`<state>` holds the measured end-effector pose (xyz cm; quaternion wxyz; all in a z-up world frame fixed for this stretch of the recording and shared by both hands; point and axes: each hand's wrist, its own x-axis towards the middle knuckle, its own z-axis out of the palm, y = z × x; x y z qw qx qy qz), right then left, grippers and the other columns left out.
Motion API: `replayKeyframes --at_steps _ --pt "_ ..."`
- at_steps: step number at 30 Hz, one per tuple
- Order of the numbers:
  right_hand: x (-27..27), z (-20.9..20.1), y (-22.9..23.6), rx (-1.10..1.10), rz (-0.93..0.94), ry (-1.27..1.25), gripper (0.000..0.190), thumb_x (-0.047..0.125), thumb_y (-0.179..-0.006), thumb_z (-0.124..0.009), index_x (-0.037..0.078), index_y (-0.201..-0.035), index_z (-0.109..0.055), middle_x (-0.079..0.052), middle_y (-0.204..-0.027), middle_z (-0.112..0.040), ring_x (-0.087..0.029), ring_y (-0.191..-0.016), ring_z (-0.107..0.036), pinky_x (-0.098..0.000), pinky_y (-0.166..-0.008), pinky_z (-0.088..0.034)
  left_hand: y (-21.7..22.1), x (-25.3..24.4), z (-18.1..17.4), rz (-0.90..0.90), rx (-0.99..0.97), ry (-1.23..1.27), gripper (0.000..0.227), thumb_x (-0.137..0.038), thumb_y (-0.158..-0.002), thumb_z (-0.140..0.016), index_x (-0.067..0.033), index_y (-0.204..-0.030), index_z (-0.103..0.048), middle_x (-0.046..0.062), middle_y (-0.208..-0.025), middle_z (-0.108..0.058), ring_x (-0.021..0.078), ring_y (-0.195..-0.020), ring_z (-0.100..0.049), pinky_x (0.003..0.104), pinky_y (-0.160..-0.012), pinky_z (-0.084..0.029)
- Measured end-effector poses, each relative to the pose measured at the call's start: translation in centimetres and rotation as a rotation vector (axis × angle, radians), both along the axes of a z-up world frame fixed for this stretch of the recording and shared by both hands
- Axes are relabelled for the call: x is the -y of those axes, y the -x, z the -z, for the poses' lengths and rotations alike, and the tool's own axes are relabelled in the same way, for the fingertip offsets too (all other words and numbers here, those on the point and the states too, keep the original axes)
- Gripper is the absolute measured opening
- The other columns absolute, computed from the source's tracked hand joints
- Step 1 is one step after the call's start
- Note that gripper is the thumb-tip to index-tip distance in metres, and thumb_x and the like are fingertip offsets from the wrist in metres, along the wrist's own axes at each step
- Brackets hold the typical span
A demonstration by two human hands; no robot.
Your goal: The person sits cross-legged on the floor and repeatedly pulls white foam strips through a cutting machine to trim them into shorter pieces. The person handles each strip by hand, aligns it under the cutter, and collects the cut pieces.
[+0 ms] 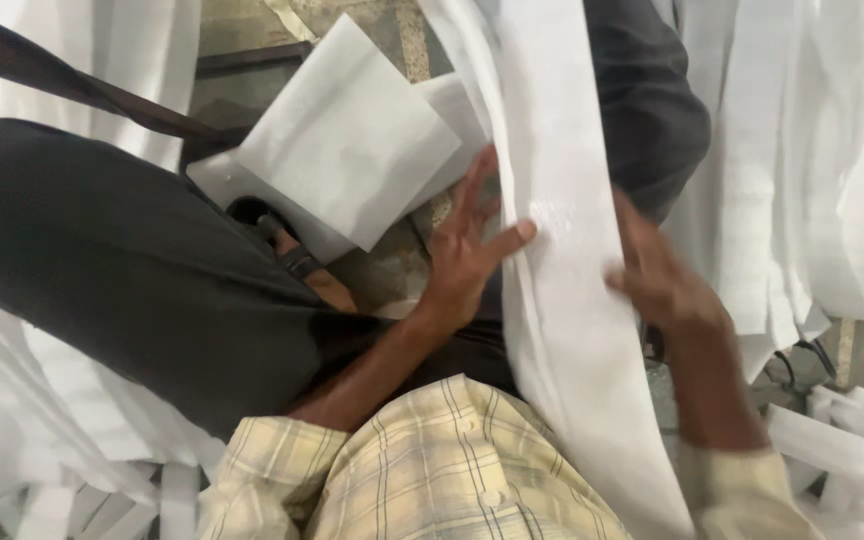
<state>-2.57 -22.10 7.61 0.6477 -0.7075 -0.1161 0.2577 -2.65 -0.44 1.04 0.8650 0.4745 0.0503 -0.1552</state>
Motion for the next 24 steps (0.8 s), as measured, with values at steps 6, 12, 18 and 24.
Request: replayKeyframes --at_steps 6,12,18,24 --pt "-3.9 0.6 -4.7 -0.015 0.178 -0.084 0.087 0.018 -0.095 -0.064 -0.008 -0.164 -0.018 -0.029 -0.166 -0.036 -0.034 -0.159 -0.035 -0.0443 -0.131 -0.031 0.9 -1.0 -0.1 -0.010 -0.027 -0.119 0.103 -0.035 -0.087 -0.071 0.0008 -0.164 -0.012 0.030 -0.160 -0.024 0.0449 -0.140 -0.048 0.054 -0.102 -0.059" --pt "-5.1 -1.2 -5.3 -0.034 0.181 -0.169 0.090 -0.002 -0.092 -0.054 0.003 -0.166 -0.003 -0.028 -0.168 -0.033 -0.030 -0.156 -0.038 -0.0413 -0.129 -0.032 0.0 -1.1 -0.1 -0.056 0.047 -0.084 0.106 -0.037 -0.092 -0.066 -0.0003 -0.165 0.001 0.031 -0.162 -0.019 0.0458 -0.145 -0.042 0.056 -0.109 -0.054" --pt "-5.6 -0.7 -5.5 0.091 0.081 -0.060 0.083 -0.008 -0.090 -0.052 0.004 -0.166 -0.019 -0.022 -0.163 -0.040 -0.022 -0.151 -0.038 -0.0372 -0.132 -0.030 -0.9 -1.4 0.0 -0.107 0.057 0.006 0.102 -0.036 -0.098 -0.061 -0.0008 -0.168 0.005 0.033 -0.169 -0.018 0.0410 -0.153 -0.037 0.053 -0.122 -0.042" --pt "-5.5 -1.1 -5.3 0.212 0.101 0.055 0.080 -0.012 -0.092 -0.055 0.003 -0.164 -0.024 -0.017 -0.163 -0.039 -0.022 -0.157 -0.036 -0.0387 -0.135 -0.030 -0.6 -1.5 0.5 -0.173 0.057 -0.081 0.097 -0.028 -0.099 -0.058 -0.0003 -0.169 0.002 0.033 -0.159 -0.037 0.0348 -0.136 -0.054 0.046 -0.110 -0.054"
